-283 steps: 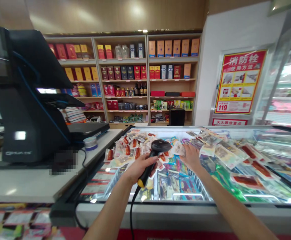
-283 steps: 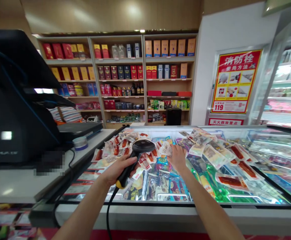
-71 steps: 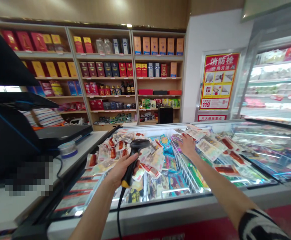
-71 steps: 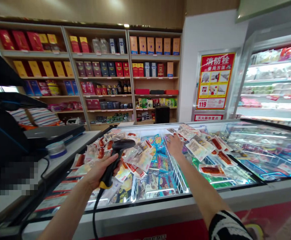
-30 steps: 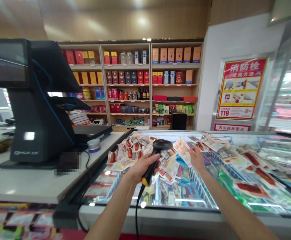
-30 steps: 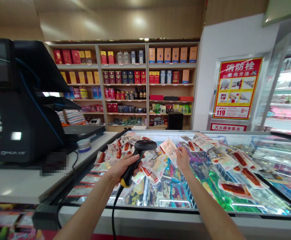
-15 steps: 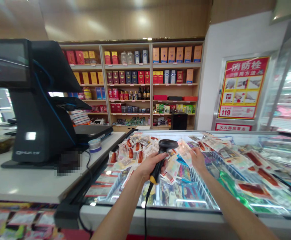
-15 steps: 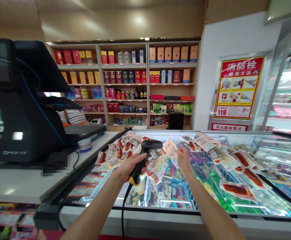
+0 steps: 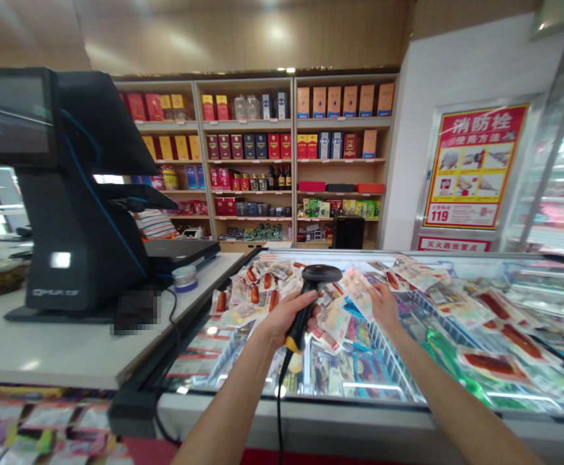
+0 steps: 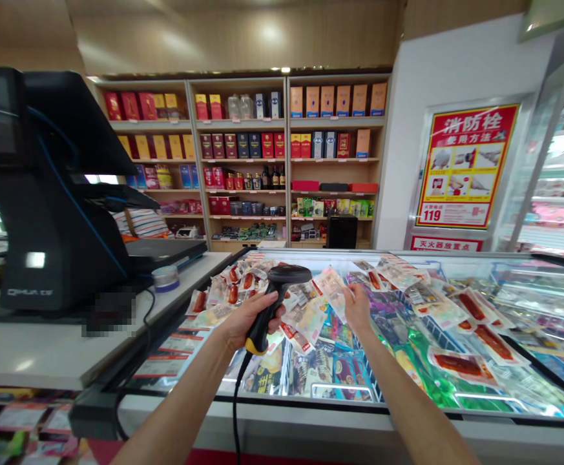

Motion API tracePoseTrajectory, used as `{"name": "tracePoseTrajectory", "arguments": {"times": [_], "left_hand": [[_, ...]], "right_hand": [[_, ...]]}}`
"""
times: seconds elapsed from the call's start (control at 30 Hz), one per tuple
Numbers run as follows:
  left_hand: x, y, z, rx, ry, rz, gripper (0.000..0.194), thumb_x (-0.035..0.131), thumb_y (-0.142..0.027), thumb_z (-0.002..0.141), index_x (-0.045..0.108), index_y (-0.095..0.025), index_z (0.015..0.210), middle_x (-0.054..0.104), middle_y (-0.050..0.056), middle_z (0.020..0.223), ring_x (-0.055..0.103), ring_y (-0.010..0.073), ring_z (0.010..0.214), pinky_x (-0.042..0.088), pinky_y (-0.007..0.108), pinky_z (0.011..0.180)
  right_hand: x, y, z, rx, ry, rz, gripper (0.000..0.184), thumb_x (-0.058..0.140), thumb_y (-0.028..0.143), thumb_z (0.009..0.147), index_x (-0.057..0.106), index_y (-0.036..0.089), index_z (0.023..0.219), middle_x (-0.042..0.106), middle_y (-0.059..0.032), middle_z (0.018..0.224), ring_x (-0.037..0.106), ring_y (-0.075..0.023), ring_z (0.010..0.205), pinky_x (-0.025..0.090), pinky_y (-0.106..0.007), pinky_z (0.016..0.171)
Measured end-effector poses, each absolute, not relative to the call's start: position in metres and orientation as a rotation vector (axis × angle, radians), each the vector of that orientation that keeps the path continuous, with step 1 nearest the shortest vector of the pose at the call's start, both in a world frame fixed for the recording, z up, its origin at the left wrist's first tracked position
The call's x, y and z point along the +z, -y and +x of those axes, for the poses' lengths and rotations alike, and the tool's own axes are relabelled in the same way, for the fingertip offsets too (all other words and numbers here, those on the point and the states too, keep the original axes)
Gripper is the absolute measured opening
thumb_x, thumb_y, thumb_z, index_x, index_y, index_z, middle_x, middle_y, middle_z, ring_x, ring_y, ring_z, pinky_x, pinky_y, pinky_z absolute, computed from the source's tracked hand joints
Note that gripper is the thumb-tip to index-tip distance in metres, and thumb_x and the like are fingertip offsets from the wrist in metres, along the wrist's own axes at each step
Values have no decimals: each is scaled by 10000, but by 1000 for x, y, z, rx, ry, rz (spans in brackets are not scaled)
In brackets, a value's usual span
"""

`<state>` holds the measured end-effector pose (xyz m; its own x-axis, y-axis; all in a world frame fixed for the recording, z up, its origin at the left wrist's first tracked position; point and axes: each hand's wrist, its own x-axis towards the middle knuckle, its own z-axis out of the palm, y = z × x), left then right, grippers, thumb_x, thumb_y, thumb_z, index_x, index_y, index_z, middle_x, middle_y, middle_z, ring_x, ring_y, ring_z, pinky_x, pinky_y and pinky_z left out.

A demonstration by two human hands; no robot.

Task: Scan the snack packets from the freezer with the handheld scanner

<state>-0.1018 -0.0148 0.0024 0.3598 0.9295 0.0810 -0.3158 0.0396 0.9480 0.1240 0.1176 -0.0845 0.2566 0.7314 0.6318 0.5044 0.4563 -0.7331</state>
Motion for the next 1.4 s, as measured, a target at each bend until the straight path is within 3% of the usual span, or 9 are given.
{"name": "tracePoseTrajectory", "arguments": {"times": [0.9, 1.13, 1.27, 1.4], "left_hand": [[-3, 8, -109, 1145, -699, 1088, 249, 533, -357, 688, 482, -142, 802, 499, -8, 604, 450, 50, 428, 326, 175, 408], [0, 11, -132, 1275, -759, 973, 248, 516, -355, 703, 491, -139, 822, 491, -10, 593, 435, 46, 420, 323, 167, 394], [-1, 12, -135, 1283, -791, 987, 243, 520, -348, 700, 498, -133, 811, 493, -9, 586, 424, 45, 412, 318, 168, 390], [-9, 4, -134, 1293, -816, 972, 220, 526, -341, 698, 485, -137, 769, 493, -13, 579, 424, 45, 408, 312, 166, 384]], "right_hand": [[-83, -125, 128, 259, 1311, -1272, 293, 370, 385, 695, 509, 148, 796, 566, -43, 712, 507, -170, 671, 363, -272, 631], [-47, -152, 65, 292, 1335, -1381, 291, 333, 288, 720, 544, 120, 828, 607, -95, 783, 540, -176, 713, 386, -257, 631], [-38, -164, 24, 279, 1492, -1369, 262, 353, 258, 740, 562, 156, 860, 624, -46, 829, 556, -132, 757, 394, -208, 663], [-45, -174, 51, 195, 1580, -1444, 283, 366, 303, 762, 551, 183, 940, 609, -24, 921, 546, -115, 836, 383, -194, 726]]}}
